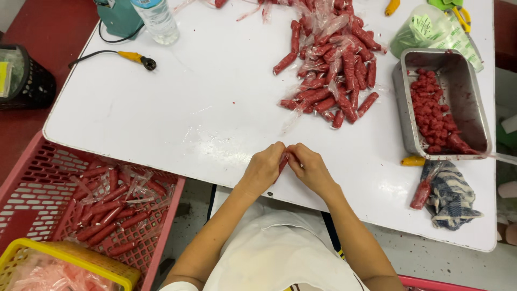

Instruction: The person ties individual sausages with thin strings, then places them into a red basket. The person also picks up and handles a yellow tool on the table.

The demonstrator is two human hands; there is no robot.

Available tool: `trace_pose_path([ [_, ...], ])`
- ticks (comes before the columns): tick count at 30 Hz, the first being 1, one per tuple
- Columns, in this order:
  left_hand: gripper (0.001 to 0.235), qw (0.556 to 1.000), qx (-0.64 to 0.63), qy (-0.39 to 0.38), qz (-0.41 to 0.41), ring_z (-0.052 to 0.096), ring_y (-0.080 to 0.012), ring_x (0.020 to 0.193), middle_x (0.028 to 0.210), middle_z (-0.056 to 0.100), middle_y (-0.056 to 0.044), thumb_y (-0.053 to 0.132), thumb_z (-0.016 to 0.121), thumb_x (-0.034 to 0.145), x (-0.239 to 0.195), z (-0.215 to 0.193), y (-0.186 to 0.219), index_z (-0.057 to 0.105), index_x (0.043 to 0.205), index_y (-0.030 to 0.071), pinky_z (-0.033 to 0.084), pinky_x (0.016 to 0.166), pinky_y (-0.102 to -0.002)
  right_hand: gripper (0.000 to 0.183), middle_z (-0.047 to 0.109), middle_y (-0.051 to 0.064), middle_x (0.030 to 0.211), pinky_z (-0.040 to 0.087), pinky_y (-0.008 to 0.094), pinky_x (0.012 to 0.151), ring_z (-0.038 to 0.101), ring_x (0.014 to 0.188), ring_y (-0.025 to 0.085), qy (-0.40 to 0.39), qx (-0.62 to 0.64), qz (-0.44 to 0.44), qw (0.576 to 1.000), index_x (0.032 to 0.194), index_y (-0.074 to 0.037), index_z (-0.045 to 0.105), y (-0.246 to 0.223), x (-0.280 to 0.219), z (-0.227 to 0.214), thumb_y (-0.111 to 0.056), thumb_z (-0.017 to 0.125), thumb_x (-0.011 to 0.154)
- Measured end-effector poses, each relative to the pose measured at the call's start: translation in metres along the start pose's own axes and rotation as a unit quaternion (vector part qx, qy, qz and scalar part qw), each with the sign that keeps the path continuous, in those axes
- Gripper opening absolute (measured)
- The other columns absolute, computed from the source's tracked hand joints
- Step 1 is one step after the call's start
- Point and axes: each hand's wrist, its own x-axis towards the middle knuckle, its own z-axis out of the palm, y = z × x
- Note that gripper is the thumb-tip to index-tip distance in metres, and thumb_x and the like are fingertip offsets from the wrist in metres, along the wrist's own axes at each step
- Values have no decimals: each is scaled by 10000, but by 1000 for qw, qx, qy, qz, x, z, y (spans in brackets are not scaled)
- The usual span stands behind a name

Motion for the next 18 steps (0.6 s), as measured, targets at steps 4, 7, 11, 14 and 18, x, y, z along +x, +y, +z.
trace_pose_path([
  [4,103,999,-43,-1,33,670,-262,679,700,567,-76,8,511,994,10,-4,12,566,957,87,566,605,-314,39,614,52,641,529,260,491,597,545,132,73,229,169,956,988,-87,694,25,-5,19,-71,668,963],
  [7,41,992,-107,-11,69,692,-254,807,828,647,-61,47,640,909,13,9,21,634,910,87,588,712,-310,106,444,-19,560,433,183,401,469,461,74,143,511,360,767,858,-116,601,6,-3,12,-165,599,952],
  [11,137,992,-120,10,-24,660,-255,755,785,589,-66,184,697,889,15,38,20,590,856,106,564,648,-338,202,550,42,615,455,233,443,542,525,121,180,364,299,864,863,-82,637,29,-12,9,-190,631,1033],
  [14,84,992,-99,-23,-77,666,-271,782,789,592,-90,164,605,986,15,38,27,623,954,89,558,666,-350,153,547,53,615,449,229,431,547,518,122,203,292,268,895,908,-84,661,54,-11,3,-172,639,1032],
  [18,180,988,-102,-84,-82,680,-288,846,822,639,-112,196,549,1031,9,28,24,679,1029,71,566,728,-372,176,486,39,613,387,215,397,493,482,118,271,435,288,809,872,-125,611,39,18,-21,-152,608,1046],
])
